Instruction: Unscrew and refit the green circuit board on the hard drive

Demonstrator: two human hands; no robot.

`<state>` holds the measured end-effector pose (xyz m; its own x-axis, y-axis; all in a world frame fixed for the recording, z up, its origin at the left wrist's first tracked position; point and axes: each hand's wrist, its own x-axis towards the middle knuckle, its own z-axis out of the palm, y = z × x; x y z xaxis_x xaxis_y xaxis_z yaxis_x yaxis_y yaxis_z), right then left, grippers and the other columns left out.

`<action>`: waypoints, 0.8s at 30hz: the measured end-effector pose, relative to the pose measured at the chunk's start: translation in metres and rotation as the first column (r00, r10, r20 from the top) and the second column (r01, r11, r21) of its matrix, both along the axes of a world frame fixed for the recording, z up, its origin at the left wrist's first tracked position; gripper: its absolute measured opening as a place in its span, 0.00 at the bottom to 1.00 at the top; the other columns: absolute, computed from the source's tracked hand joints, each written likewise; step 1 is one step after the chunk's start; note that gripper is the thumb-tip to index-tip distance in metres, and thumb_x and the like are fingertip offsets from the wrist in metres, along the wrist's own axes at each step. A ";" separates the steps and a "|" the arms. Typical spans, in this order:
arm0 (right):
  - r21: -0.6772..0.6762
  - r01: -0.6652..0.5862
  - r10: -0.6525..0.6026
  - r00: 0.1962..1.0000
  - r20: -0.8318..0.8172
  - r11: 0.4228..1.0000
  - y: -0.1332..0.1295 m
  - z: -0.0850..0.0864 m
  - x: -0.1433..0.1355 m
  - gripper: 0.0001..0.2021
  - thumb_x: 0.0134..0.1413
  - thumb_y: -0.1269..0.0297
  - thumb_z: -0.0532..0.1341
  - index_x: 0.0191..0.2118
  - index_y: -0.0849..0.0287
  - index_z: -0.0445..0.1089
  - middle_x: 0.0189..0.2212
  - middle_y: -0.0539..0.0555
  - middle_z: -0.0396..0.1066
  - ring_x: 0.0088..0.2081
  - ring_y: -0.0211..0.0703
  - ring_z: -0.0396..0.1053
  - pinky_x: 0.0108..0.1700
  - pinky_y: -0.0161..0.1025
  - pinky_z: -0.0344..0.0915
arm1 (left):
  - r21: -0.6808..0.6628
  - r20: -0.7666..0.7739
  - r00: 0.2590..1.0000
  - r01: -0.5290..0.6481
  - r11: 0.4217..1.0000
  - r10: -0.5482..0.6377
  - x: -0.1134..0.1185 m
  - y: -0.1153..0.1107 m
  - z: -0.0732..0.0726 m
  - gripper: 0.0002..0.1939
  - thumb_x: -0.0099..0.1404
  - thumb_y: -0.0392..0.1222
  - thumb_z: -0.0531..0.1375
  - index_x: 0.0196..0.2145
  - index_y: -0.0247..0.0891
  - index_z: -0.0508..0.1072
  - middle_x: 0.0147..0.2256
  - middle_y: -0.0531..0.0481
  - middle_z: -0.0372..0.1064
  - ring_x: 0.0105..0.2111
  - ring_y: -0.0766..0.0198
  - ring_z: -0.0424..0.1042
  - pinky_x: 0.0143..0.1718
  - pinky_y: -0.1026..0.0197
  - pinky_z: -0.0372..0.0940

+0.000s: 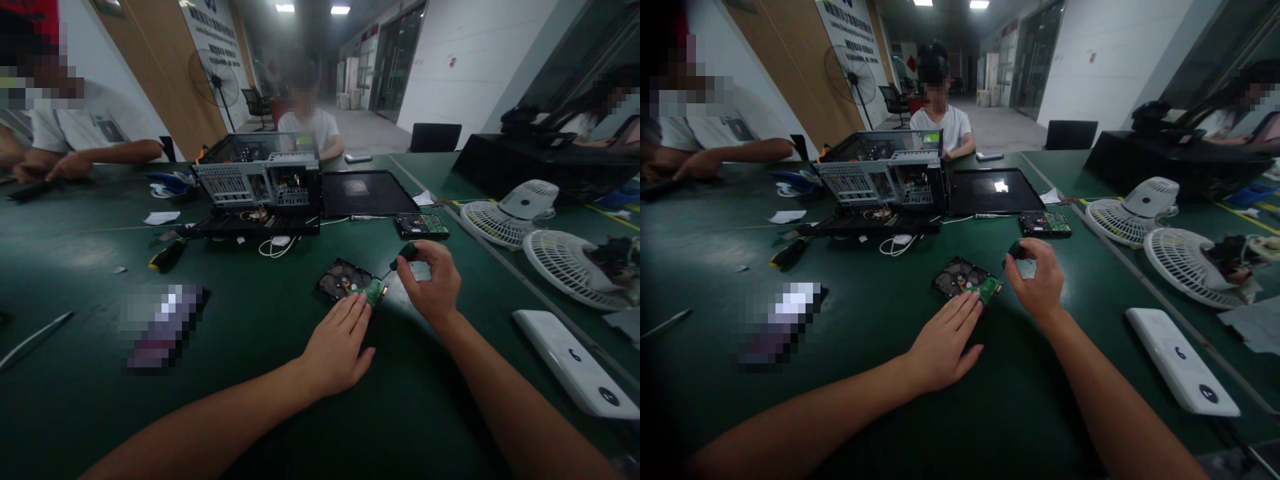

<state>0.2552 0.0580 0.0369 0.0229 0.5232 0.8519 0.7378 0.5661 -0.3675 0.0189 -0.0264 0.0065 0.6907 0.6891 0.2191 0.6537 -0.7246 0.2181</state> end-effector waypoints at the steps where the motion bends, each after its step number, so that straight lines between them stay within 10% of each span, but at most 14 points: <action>1: 0.013 0.011 -0.011 1.000 0.013 1.000 0.000 0.001 0.000 0.21 0.56 0.65 0.68 0.53 0.53 0.65 0.46 0.57 0.72 0.38 0.45 0.75 0.40 0.47 0.77 | 0.003 0.001 1.000 0.000 1.000 0.000 0.000 0.000 0.000 0.38 0.75 0.56 0.51 0.72 0.27 0.51 0.72 0.33 0.44 0.73 0.46 0.43 0.72 0.45 0.45; 24: 0.035 0.012 -0.015 0.997 0.082 0.999 -0.004 0.007 0.000 0.19 0.56 0.66 0.66 0.53 0.56 0.67 0.39 0.54 0.70 0.33 0.44 0.71 0.41 0.48 0.72 | 0.004 0.004 1.000 0.006 1.000 -0.006 -0.001 0.000 0.002 0.38 0.75 0.56 0.51 0.71 0.27 0.52 0.72 0.33 0.44 0.73 0.46 0.43 0.72 0.44 0.45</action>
